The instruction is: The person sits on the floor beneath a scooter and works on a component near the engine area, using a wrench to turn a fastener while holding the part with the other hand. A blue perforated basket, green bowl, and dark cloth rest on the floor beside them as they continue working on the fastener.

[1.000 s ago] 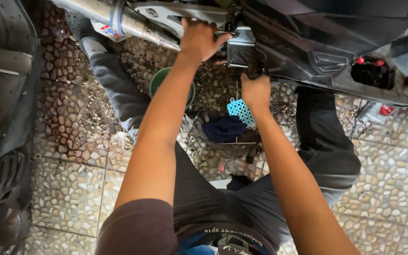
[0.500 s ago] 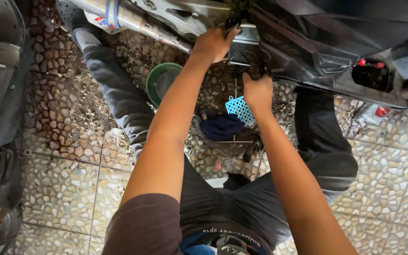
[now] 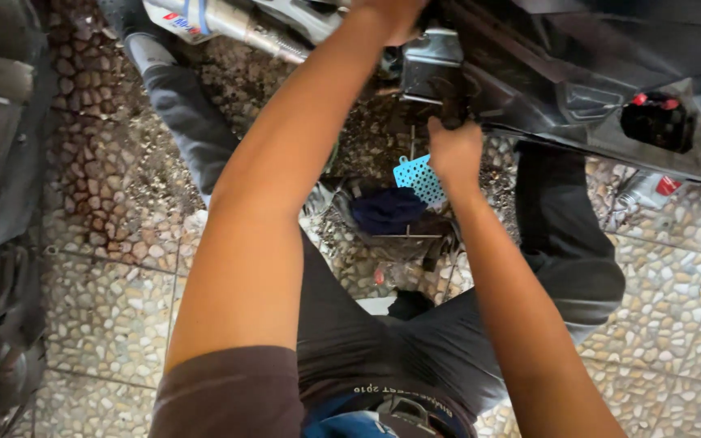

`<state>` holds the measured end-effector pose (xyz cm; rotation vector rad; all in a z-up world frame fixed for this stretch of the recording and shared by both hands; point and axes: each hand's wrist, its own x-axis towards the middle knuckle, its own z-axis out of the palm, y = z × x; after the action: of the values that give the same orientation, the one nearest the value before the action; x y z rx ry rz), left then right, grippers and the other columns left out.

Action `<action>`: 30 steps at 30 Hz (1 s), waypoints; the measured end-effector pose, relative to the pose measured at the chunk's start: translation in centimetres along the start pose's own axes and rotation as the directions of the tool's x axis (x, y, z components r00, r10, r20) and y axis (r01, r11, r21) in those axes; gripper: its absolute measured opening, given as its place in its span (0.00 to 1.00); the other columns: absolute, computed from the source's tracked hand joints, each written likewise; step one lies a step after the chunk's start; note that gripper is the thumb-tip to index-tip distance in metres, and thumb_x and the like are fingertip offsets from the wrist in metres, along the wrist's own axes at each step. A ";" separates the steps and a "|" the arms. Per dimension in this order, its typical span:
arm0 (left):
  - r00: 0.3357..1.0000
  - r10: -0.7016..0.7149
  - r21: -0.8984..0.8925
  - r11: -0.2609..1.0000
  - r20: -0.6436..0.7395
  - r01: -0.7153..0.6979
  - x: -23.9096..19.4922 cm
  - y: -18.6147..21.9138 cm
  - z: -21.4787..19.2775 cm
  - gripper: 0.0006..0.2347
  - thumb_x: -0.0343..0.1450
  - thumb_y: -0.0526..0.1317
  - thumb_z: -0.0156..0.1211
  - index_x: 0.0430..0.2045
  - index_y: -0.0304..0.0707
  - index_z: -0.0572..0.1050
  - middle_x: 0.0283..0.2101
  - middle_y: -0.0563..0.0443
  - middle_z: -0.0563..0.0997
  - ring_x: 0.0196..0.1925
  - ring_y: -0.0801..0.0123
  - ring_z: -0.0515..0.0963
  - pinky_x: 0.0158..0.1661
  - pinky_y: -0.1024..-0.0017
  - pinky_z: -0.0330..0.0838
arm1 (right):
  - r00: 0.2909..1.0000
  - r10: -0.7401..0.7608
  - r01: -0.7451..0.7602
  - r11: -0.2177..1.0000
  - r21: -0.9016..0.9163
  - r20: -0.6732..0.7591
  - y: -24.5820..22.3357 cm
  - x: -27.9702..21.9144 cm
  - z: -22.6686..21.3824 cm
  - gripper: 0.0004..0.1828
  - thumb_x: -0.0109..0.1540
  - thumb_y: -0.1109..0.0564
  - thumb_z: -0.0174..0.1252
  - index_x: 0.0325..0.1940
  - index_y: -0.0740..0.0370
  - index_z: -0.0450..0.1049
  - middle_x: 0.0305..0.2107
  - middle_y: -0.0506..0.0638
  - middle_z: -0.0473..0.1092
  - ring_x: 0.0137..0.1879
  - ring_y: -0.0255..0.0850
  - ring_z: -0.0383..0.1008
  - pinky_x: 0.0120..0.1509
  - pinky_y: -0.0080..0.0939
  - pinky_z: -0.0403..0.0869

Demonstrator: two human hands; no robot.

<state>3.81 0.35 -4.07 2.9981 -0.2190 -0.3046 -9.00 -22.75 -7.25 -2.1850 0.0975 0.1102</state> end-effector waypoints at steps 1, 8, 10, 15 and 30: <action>1.000 0.014 -0.009 1.000 0.004 -0.014 0.1 -0.5 0.6 0.25 0.68 0.62 0.59 0.55 0.50 0.75 0.52 0.46 0.79 0.52 0.45 0.78 0.45 0.40 0.72 | 1.000 -0.004 0.005 1.000 -0.022 0.007 0.4 0.2 0.1 0.17 0.60 0.50 0.65 0.32 0.70 0.78 0.23 0.61 0.76 0.29 0.54 0.80 0.39 0.52 0.75; 0.955 0.225 0.272 0.948 -0.194 -0.168 -0.2 -0.5 2.4 0.23 0.73 0.62 0.54 0.37 0.42 0.83 0.38 0.47 0.84 0.43 0.52 0.81 0.40 0.47 0.73 | 0.994 0.104 -0.105 0.994 0.031 0.039 -0.4 0.1 -0.3 0.20 0.61 0.50 0.64 0.25 0.72 0.75 0.16 0.58 0.73 0.21 0.49 0.75 0.30 0.49 0.72; 0.972 0.165 0.329 0.939 -0.166 -0.103 -2.5 0.1 1.5 0.29 0.78 0.65 0.46 0.29 0.40 0.85 0.31 0.46 0.84 0.40 0.53 0.82 0.46 0.49 0.69 | 0.987 0.157 -0.161 0.981 0.106 0.040 -1.2 -0.2 -0.3 0.22 0.60 0.51 0.66 0.24 0.74 0.71 0.16 0.57 0.72 0.19 0.46 0.75 0.27 0.47 0.72; 0.987 -0.069 0.084 0.993 -0.144 0.082 -6.1 1.7 1.0 0.33 0.78 0.68 0.39 0.28 0.39 0.84 0.25 0.43 0.81 0.35 0.53 0.81 0.58 0.42 0.55 | 0.991 0.123 -0.131 0.978 0.163 0.062 -2.0 -0.5 -0.7 0.16 0.60 0.52 0.64 0.26 0.69 0.75 0.16 0.51 0.72 0.18 0.42 0.73 0.25 0.44 0.72; 0.982 -0.189 -0.333 0.924 0.026 0.187 -3.2 1.8 3.9 0.33 0.77 0.65 0.31 0.50 0.33 0.77 0.52 0.30 0.77 0.59 0.45 0.74 0.64 0.37 0.44 | 0.970 0.234 -0.242 0.951 0.193 0.063 -2.8 -0.9 -0.9 0.14 0.59 0.52 0.65 0.32 0.67 0.74 0.17 0.49 0.72 0.18 0.39 0.72 0.21 0.42 0.72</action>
<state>-0.30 -1.33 -6.99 2.6834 0.1144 -0.3137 -9.51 -21.85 -4.41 -1.9624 0.3365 0.2684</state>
